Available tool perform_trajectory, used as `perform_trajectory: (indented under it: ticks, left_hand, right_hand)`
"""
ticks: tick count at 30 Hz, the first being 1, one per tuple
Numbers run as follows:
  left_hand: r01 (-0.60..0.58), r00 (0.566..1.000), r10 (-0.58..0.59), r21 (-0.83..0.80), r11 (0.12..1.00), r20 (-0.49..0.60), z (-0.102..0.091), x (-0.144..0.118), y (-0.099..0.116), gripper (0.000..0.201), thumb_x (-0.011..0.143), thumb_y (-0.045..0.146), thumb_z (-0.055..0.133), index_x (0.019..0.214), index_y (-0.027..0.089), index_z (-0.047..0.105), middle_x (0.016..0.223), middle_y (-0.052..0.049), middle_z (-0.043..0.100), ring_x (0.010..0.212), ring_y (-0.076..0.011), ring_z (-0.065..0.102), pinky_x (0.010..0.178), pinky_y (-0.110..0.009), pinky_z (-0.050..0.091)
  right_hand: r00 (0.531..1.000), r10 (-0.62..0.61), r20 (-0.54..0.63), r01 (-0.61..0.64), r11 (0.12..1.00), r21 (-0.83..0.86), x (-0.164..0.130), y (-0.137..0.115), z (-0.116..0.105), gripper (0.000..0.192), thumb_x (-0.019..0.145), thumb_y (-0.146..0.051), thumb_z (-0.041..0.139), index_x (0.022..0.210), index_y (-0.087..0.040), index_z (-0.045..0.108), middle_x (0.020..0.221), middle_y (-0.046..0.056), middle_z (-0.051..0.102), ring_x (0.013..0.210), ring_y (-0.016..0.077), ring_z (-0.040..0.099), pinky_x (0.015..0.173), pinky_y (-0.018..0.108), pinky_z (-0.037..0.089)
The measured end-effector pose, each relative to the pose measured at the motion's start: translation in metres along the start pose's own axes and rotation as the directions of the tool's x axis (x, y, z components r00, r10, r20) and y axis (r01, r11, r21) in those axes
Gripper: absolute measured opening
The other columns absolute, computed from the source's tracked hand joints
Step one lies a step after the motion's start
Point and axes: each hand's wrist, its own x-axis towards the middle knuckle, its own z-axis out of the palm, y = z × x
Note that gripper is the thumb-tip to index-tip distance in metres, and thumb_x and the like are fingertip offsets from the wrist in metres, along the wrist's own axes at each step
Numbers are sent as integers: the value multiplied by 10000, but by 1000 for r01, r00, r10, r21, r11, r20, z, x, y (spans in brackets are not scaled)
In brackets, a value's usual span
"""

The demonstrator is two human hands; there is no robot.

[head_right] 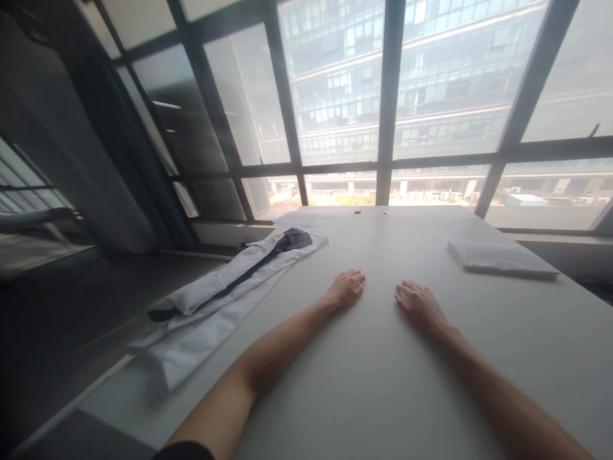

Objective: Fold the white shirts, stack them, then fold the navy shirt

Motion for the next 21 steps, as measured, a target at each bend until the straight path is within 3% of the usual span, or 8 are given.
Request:
perform_trajectory:
  ticks: [2, 6, 9, 11, 13, 16, 19, 21]
  left_hand:
    - [1, 1000, -2, -28, 1000, -11, -1, -2, 1, 355, 988, 335, 531, 1317, 246, 629, 1525, -77, 515, 1440, -254, 419, 1207, -484, 295]
    - [36, 998, -40, -88, 995, -47, -5, -1, 2, 300, 969, 294, 557, 1235, 268, 693, 1363, -12, 663, 1279, -167, 582, 1146, -306, 385]
    - [142, 985, -152, -120, 983, -78, -15, 4, -5, 311, 952, 291, 579, 1236, 277, 706, 1234, -8, 734, 1134, -164, 672, 1020, -256, 485]
    - [255, 955, -271, -130, 958, -124, -28, 9, -19, 315, 960, 284, 559, 1239, 275, 705, 1190, -30, 752, 1094, -190, 695, 956, -274, 520]
    - [391, 890, -412, -139, 910, -195, -48, 10, -41, 328, 985, 253, 499, 1248, 236, 695, 1173, -83, 754, 1087, -221, 702, 930, -306, 527]
    - [561, 750, -583, -167, 811, -312, -87, 2, -84, 385, 989, 205, 456, 1335, 158, 618, 1192, -157, 735, 1118, -256, 692, 916, -329, 522]
    - [662, 613, -674, -197, 723, -414, -125, -21, -128, 473, 974, 188, 463, 1443, 148, 505, 1223, -163, 721, 1148, -260, 673, 932, -334, 507]
    - [716, 526, -710, -207, 667, -468, -141, -43, -152, 472, 965, 194, 473, 1436, 177, 508, 1269, -157, 699, 1204, -268, 635, 980, -363, 480]
  right_hand:
    - [999, -4, 33, 4, 1000, 6, 0, 2, 0, 432, 988, -370, 418, 1282, -195, 681, 1432, 151, 605, 1341, 306, 546, 1128, 489, 408]
    - [999, 8, 48, -7, 1000, -18, 1, 6, 1, 452, 977, -383, 420, 1307, -204, 672, 1444, 134, 599, 1330, 303, 558, 1112, 443, 432]
    - [999, -5, 48, 5, 1000, -8, 1, 9, 2, 469, 973, -393, 413, 1309, -192, 671, 1441, 141, 601, 1326, 308, 561, 1112, 447, 433]
    - [999, -9, 49, 9, 1000, 7, 0, 10, 3, 475, 970, -399, 409, 1304, -189, 675, 1441, 145, 601, 1327, 314, 561, 1113, 455, 432]
    - [999, -10, 46, 9, 1000, 19, 0, 11, 5, 478, 965, -410, 410, 1293, -193, 682, 1441, 146, 601, 1324, 324, 563, 1110, 467, 435]
    - [999, -24, 25, 23, 999, 41, 1, 15, 10, 478, 958, -428, 418, 1280, -199, 687, 1428, 148, 611, 1315, 333, 570, 1105, 484, 439]
    - [999, -37, 6, 37, 998, 55, 2, 20, 15, 467, 950, -428, 430, 1273, -209, 686, 1408, 139, 629, 1310, 328, 574, 1104, 487, 442]
    - [999, -39, 5, 39, 998, 59, 2, 21, 16, 459, 948, -417, 434, 1265, -204, 688, 1401, 141, 634, 1308, 331, 576, 1106, 484, 442]
